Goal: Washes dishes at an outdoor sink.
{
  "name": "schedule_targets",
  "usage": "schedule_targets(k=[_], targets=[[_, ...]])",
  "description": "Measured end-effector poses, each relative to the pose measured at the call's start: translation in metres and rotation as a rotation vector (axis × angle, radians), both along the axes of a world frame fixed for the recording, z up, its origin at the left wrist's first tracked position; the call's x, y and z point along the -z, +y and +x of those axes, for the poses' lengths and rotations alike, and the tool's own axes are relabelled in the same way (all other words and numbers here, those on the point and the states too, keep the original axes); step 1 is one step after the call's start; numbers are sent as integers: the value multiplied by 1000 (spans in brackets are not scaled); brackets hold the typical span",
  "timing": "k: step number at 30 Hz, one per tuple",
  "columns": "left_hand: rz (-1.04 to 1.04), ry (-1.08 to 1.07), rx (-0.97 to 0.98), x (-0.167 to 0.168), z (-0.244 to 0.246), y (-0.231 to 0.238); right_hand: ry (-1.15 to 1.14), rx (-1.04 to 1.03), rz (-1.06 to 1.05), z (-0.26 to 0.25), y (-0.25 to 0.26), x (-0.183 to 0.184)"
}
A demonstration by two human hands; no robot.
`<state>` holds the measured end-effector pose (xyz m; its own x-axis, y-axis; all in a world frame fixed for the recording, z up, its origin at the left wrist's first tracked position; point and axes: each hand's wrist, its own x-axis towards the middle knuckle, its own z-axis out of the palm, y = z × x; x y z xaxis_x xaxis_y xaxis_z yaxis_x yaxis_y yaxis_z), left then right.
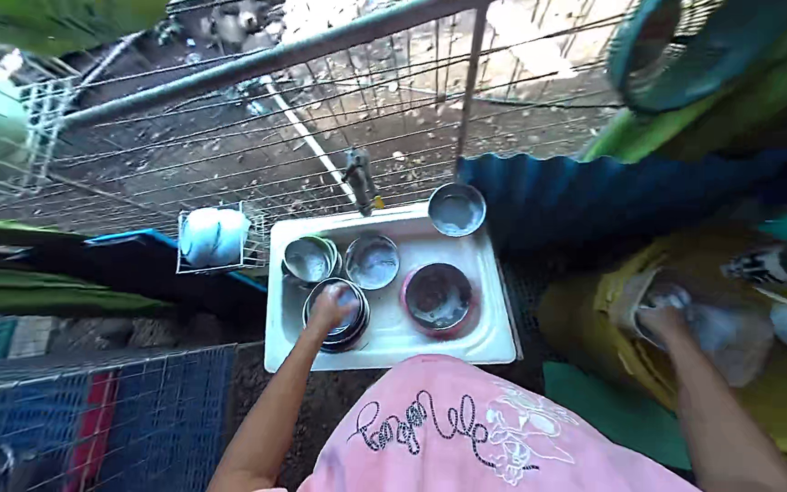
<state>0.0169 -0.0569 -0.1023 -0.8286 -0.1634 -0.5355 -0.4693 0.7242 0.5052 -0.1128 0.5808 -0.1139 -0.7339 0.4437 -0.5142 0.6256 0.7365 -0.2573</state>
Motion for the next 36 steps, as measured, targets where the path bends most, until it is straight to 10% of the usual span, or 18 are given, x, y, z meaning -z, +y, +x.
schedule_targets(k=[8,12,16,23,28,36], targets=[[-167,-163,140,-10,37,29,298,192,58,0,21,16],[-98,49,48,-26,35,17,713,671,-389,17,23,-12],[73,85,-185,-41,26,3,1081,701,-1024,30,-11,-65],[285,104,-434,-43,34,-27,587,365,-1654,17,-192,-76],[88,77,-246,-43,44,-26,84,12,-1438,20,-373,-75],[53,216,-183,-36,49,-3,54,-887,-792,60,-542,-44]])
